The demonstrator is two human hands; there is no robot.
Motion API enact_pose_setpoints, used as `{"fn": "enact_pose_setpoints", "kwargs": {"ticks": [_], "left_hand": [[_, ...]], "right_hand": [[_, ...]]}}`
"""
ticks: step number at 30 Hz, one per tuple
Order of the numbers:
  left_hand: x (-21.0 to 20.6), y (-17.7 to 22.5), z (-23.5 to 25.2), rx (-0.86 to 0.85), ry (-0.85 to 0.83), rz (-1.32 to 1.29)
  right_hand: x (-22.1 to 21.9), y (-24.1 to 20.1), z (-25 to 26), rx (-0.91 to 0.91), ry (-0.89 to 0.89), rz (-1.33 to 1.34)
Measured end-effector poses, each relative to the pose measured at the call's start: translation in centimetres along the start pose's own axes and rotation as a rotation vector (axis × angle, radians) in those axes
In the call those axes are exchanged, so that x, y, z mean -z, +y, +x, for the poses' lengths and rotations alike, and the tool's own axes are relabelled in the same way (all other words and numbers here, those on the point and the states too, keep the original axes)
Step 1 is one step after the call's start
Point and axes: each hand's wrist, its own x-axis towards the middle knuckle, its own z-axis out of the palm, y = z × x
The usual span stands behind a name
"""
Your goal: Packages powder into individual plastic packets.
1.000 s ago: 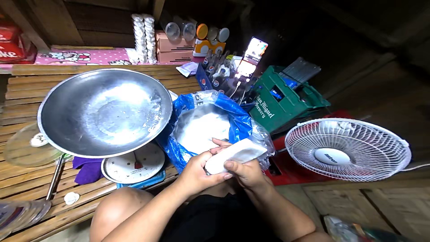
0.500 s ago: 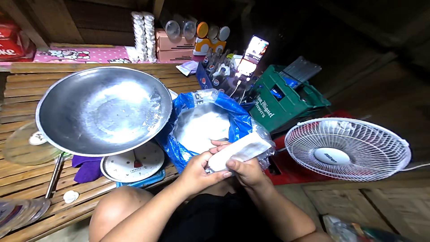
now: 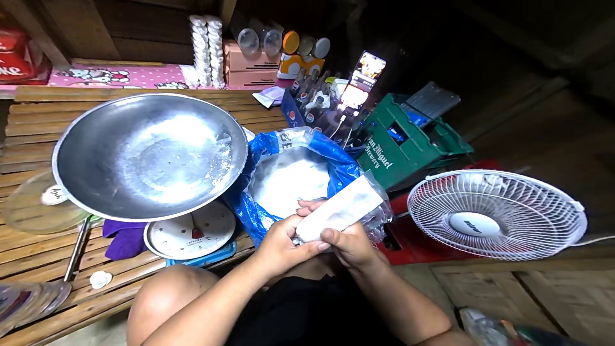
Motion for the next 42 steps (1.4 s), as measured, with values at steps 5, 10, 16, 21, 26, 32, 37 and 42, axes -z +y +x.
{"fn": "enact_pose_setpoints", "kwargs": {"ticks": [5,10,16,21,26,32,37,42], "left_hand": [[1.3,0.6,0.4,0.043,-0.082,0.128],[2.7,0.8,0.6,-0.186,0.136,0.231],[2.5,1.5,0.3,-0.077,-0.119,0.154],[2.6,2.3,0.1,-0.015,-0.165,0.236],[2.3,2.1,-0.1,-0.030,-0.045,0.087],[1.8,2.4,-0.4,0.016,-0.045,-0.059],[1.7,2.8,-0.5,0.099,-0.073,-0.125],[2.0,2.5,-0.4,0.036,-0.056,-0.163]], "right_hand": [[0.1,-0.6,0.1,0.019,0.087,-0.039],[0.5,-1.7,0.0,-0.036,0.101,-0.082],[-0.4,-0.6,-0.9,-0.242,-0.178,-0.082],[-1.3,0.0,-1.3,-0.279,-0.217,-0.050],[-1.8,0.6,-1.6,-0.292,-0.185,0.020],[-1.7,0.5,-1.7,-0.181,-0.185,-0.112],[-1.9,1.0,-2.1,-0.158,-0.190,-0.122],[-1.8,0.9,-1.9,-0.233,-0.242,-0.142]]}}
